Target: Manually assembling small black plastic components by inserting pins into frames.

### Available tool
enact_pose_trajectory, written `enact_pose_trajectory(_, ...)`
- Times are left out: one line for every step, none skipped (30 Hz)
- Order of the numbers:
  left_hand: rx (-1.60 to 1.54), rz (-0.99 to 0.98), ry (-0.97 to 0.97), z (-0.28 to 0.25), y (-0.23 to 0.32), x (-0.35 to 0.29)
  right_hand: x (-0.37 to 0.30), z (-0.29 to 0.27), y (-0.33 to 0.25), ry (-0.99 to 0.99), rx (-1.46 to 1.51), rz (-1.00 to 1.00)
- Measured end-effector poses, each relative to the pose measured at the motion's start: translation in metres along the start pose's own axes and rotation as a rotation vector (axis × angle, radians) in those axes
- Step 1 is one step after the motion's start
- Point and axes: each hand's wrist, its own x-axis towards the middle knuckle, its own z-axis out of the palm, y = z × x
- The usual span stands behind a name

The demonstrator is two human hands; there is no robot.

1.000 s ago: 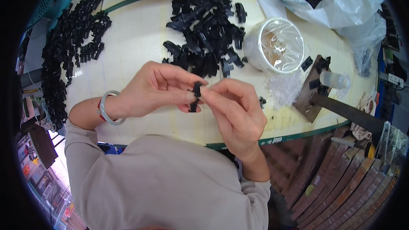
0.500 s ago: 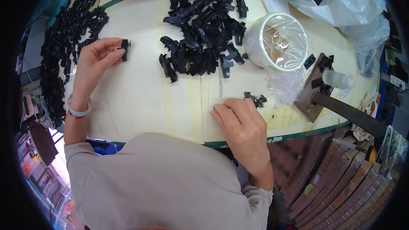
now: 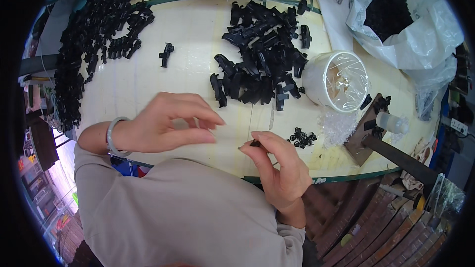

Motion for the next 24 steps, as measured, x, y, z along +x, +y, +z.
enact_pose_trajectory(-0.095, -0.064, -0.078, 0.005, -0.001, 0.005, 0.0, 0.003, -0.002, -0.002, 0.003, 0.02)
enact_pose_trajectory(-0.194, -0.125, -0.165, 0.009, -0.002, 0.009, 0.0, 0.006, 0.0, 0.004, -0.017, -0.053)
enact_pose_trajectory(-0.196, -0.12, -0.169, 0.011, -0.004, 0.012, 0.0, 0.007, -0.001, 0.007, -0.024, -0.052)
enact_pose_trajectory(-0.257, -0.168, -0.206, 0.014, -0.006, 0.015, 0.0, 0.008, -0.002, -0.009, -0.064, -0.099)
enact_pose_trajectory(-0.319, -0.218, -0.242, 0.015, -0.007, 0.017, 0.0, 0.008, -0.003, -0.027, -0.102, -0.144)
enact_pose_trajectory(-0.322, -0.218, -0.245, 0.016, -0.006, 0.018, 0.0, 0.009, -0.003, -0.028, -0.106, -0.141)
enact_pose_trajectory(-0.378, -0.297, -0.287, 0.016, -0.006, 0.02, 0.001, 0.01, -0.002, -0.026, -0.098, -0.153)
enact_pose_trajectory(-0.432, -0.376, -0.327, 0.016, -0.006, 0.021, 0.001, 0.011, -0.001, -0.024, -0.09, -0.166)
enact_pose_trajectory(-0.433, -0.379, -0.327, 0.017, -0.007, 0.021, 0.002, 0.012, 0.0, -0.023, -0.079, -0.18)
enact_pose_trajectory(-0.403, -0.36, -0.323, 0.019, -0.009, 0.02, 0.002, 0.011, -0.002, -0.025, -0.075, -0.178)
enact_pose_trajectory(-0.37, -0.338, -0.316, 0.018, -0.009, 0.02, 0.004, 0.01, -0.005, -0.043, -0.102, -0.159)
enact_pose_trajectory(-0.368, -0.34, -0.308, 0.017, -0.008, 0.021, 0.006, 0.01, -0.006, -0.062, -0.126, -0.14)
enact_pose_trajectory(-0.387, -0.37, -0.31, 0.015, -0.005, 0.021, 0.007, 0.009, -0.004, -0.065, -0.119, -0.145)
enact_pose_trajectory(-0.405, -0.397, -0.314, 0.013, -0.003, 0.022, 0.007, 0.007, -0.001, -0.066, -0.074, -0.124)
enact_pose_trajectory(-0.403, -0.398, -0.307, 0.013, -0.003, 0.021, 0.008, 0.005, 0.001, -0.068, -0.029, -0.102)
enact_pose_trajectory(-0.417, -0.405, -0.327, 0.013, -0.003, 0.021, 0.008, 0.003, 0.002, -0.069, -0.024, -0.107)
enact_pose_trajectory(-0.433, -0.412, -0.354, 0.014, -0.003, 0.021, 0.006, 0.001, 0.002, -0.093, -0.009, -0.095)
enact_pose_trajectory(-0.431, -0.412, -0.357, 0.014, -0.002, 0.021, 0.005, 0.0, 0.002, -0.116, 0.004, -0.083)
enact_pose_trajectory(-0.434, -0.435, -0.364, 0.014, -0.001, 0.021, 0.004, 0.0, 0.001, -0.112, 0.002, -0.081)
enact_pose_trajectory(-0.437, -0.452, -0.376, 0.013, 0.0, 0.023, 0.004, 0.0, 0.001, -0.11, 0.033, -0.061)
enact_pose_trajectory(-0.436, -0.443, -0.387, 0.011, 0.0, 0.023, 0.004, -0.001, 0.001, -0.108, 0.063, -0.04)
enact_pose_trajectory(-0.205, -0.197, -0.3, 0.007, 0.001, 0.022, 0.006, -0.004, 0.001, -0.099, 0.049, -0.04)
enact_pose_trajectory(0.014, 0.058, -0.215, 0.003, 0.0, 0.024, 0.007, -0.009, 0.003, -0.035, 0.035, -0.032)
enact_pose_trajectory(0.269, 0.237, -0.043, -0.002, 0.003, 0.024, 0.009, -0.015, 0.003, 0.024, 0.019, -0.028)
